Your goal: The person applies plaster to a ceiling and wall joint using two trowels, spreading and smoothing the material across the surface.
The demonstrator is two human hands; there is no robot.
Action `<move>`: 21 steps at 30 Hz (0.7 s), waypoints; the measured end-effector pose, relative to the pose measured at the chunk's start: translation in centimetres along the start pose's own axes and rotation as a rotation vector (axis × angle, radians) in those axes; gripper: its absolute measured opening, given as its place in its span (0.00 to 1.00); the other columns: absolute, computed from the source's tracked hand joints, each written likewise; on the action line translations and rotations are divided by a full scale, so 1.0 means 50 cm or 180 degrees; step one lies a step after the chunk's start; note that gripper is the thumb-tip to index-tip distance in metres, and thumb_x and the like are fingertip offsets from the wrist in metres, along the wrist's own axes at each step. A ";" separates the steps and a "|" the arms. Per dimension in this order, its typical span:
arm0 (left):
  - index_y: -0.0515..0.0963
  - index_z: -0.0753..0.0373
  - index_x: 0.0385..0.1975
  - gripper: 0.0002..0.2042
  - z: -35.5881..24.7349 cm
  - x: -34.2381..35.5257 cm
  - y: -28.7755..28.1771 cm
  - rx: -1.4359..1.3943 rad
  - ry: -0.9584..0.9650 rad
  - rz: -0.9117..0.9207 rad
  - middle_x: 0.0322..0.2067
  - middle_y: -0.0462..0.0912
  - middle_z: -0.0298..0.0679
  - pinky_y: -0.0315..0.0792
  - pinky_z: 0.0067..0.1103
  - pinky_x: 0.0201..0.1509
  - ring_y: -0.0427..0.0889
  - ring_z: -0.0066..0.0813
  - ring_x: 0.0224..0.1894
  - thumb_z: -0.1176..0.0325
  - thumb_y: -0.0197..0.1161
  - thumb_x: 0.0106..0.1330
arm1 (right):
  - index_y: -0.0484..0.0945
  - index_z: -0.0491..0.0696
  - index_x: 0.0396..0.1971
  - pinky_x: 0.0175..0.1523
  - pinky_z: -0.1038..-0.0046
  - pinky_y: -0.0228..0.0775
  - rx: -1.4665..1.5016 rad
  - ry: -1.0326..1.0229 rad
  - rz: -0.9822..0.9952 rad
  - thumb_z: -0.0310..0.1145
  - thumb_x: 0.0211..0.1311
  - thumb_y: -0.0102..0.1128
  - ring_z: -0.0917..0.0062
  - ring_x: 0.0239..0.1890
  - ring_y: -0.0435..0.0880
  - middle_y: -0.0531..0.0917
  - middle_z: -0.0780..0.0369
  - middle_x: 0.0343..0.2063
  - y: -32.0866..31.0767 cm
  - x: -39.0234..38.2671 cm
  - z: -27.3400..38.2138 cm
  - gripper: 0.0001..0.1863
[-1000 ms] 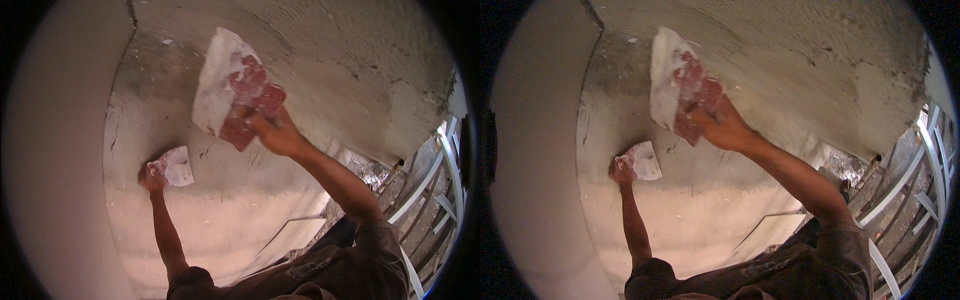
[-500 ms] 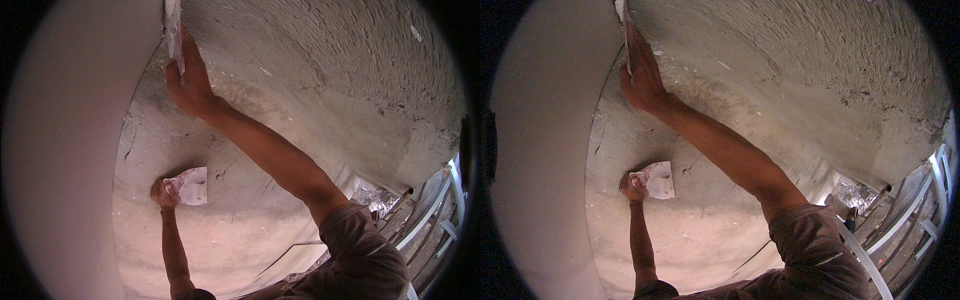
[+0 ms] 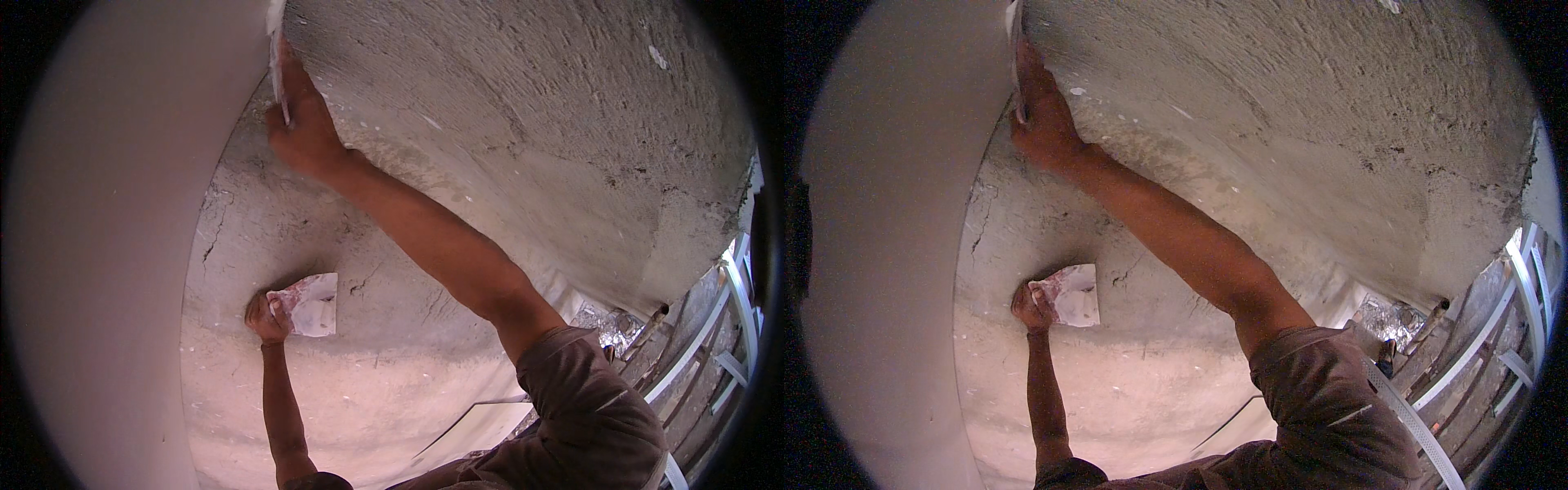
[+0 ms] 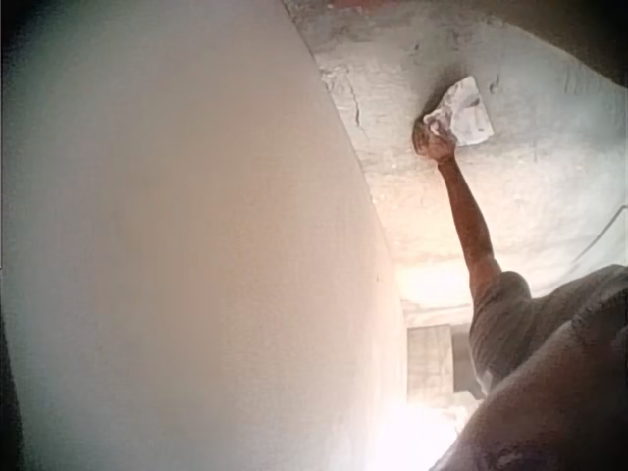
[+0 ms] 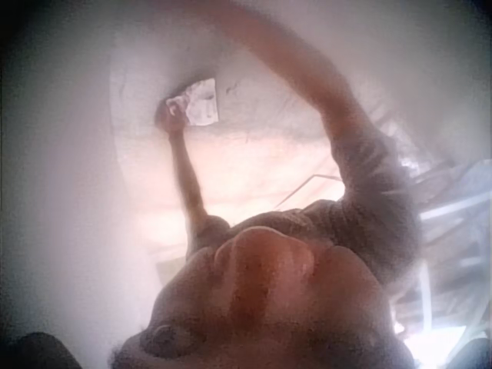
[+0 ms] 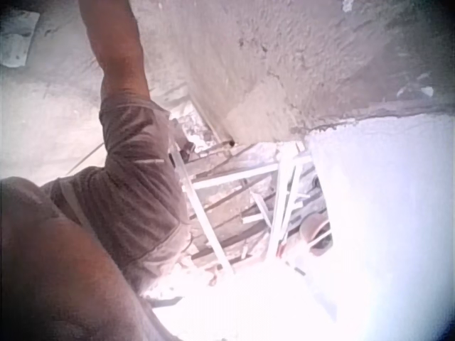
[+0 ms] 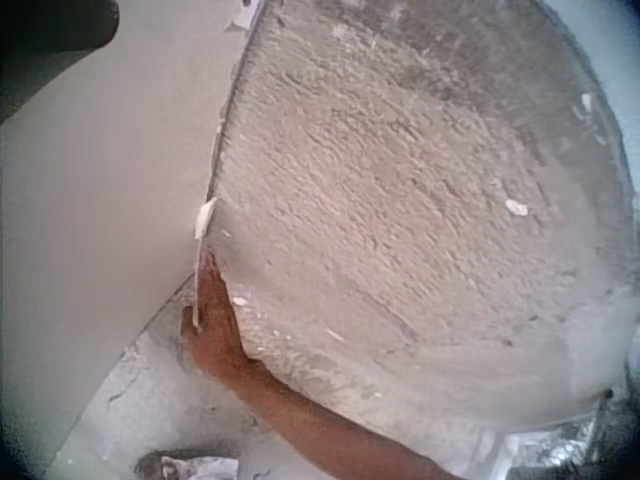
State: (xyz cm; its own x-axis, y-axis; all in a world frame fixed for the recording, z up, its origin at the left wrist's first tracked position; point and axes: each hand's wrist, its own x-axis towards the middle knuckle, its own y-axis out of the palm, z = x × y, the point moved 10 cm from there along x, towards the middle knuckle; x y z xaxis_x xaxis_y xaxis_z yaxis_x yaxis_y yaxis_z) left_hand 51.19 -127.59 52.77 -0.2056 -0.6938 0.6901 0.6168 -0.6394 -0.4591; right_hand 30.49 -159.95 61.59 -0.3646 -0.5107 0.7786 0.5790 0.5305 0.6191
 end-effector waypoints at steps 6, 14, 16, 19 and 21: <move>0.71 0.66 0.21 0.23 0.013 -0.013 -0.004 0.0106 -0.0057 0.0026 0.19 0.70 0.49 0.64 0.41 0.25 0.72 0.53 0.21 0.53 0.43 0.71 | 0.45 0.44 0.72 0.75 0.60 0.43 -0.0025 -0.0134 0.0362 0.14 0.51 0.50 0.51 0.72 0.52 0.53 0.47 0.70 -0.005 -0.054 0.060 0.45; 0.71 0.66 0.22 0.24 0.019 -0.014 0.010 0.0067 -0.0138 0.0089 0.19 0.71 0.50 0.65 0.42 0.26 0.72 0.55 0.23 0.51 0.43 0.71 | 0.39 0.44 0.73 0.76 0.58 0.41 -0.0183 -0.0140 -0.0114 0.15 0.53 0.44 0.53 0.73 0.48 0.50 0.46 0.71 -0.016 0.010 0.032 0.45; 0.71 0.66 0.22 0.24 0.012 -0.007 0.009 0.0041 -0.0122 0.0050 0.19 0.71 0.50 0.65 0.42 0.26 0.72 0.55 0.23 0.51 0.43 0.71 | 0.38 0.44 0.73 0.76 0.57 0.41 -0.0277 -0.0154 -0.0051 0.15 0.54 0.44 0.53 0.73 0.48 0.49 0.46 0.71 0.000 -0.004 0.051 0.45; 0.71 0.66 0.22 0.25 0.006 -0.007 -0.008 0.0222 -0.0042 -0.0073 0.20 0.71 0.50 0.65 0.42 0.26 0.72 0.55 0.22 0.50 0.43 0.71 | 0.37 0.43 0.73 0.76 0.57 0.40 -0.0021 -0.0192 0.0348 0.14 0.55 0.43 0.52 0.73 0.48 0.47 0.45 0.71 0.011 -0.046 0.088 0.45; 0.71 0.66 0.21 0.25 0.014 -0.011 -0.010 0.0173 -0.0126 0.0017 0.19 0.71 0.50 0.65 0.42 0.26 0.73 0.54 0.22 0.50 0.43 0.71 | 0.36 0.42 0.72 0.76 0.56 0.39 -0.0167 -0.0186 0.0091 0.14 0.55 0.43 0.52 0.73 0.46 0.46 0.45 0.71 -0.002 -0.039 0.094 0.45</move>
State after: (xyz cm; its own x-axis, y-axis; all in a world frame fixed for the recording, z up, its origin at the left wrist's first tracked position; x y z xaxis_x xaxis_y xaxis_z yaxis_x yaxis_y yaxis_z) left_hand 51.54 -126.66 52.99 -0.1727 -0.6830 0.7097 0.6584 -0.6160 -0.4325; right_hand 27.70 -155.82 60.49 -0.3883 -0.4547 0.8016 0.6266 0.5075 0.5914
